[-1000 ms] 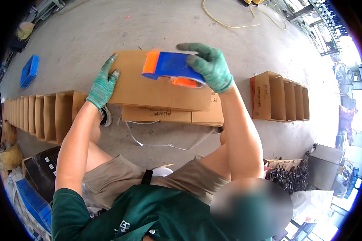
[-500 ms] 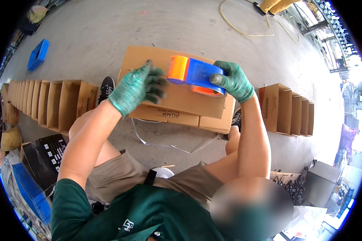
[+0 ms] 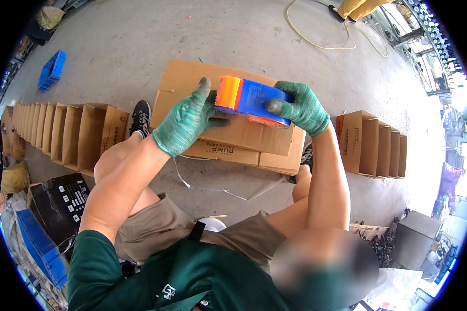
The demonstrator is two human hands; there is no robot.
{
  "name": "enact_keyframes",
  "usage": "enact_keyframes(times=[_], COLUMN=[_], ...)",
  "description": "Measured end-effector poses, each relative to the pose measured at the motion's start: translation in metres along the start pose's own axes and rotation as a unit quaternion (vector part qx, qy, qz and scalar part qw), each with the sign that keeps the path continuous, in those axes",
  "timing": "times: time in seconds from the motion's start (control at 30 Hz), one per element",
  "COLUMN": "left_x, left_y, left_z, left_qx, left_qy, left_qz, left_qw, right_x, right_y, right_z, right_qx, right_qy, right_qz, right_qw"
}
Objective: The person sits on the floor and repeatedly folds and seals cardboard boxes using a handheld tape dispenser. They pick up a flat box, fold the flaps, apply tape to the seams, and then place the sealed box aside to repeat the process with the next one.
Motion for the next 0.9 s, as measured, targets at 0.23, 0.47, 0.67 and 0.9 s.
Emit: enact_keyframes(times=[0.23, 0.47, 0.67, 0.9], left_x=[-0.014, 0.018, 0.070, 0.042], left_y=[-0.001, 0.031, 0.182, 0.213], left_z=[-0.004, 0.006, 0.047, 0.051], left_qx=[0.040, 0.163, 0.384, 0.391], left_qy=[0.001, -0.086, -0.172, -0.138], left_qz=[0.171, -0.125, -0.125, -0.221], left_qw=[0.984, 0.975, 0.898, 0.883], right_x=[0.002, -0.011, -0.026, -0.045], right_y=[0.002, -0.002, -0.002, -0.018], right_z=[0.000, -0.003, -0.009, -0.018], right_qx=[0.001, -0.013, -0.018, -0.017], right_qy=[0.011, -0.004, -0.047, -0.074], right_qz=[-0.020, -0.005, 0.071, 0.174], right_qw=[1.000, 1.000, 0.996, 0.982])
Point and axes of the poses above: each hand's wrist, its own z-axis away from the middle knuckle, its own y-axis out of the back of the hand, x = y × z, the point moved 10 cm from there along -z, towards the middle knuckle, and after that the axes turned 6 degrees about z, right-handed, at the moved point
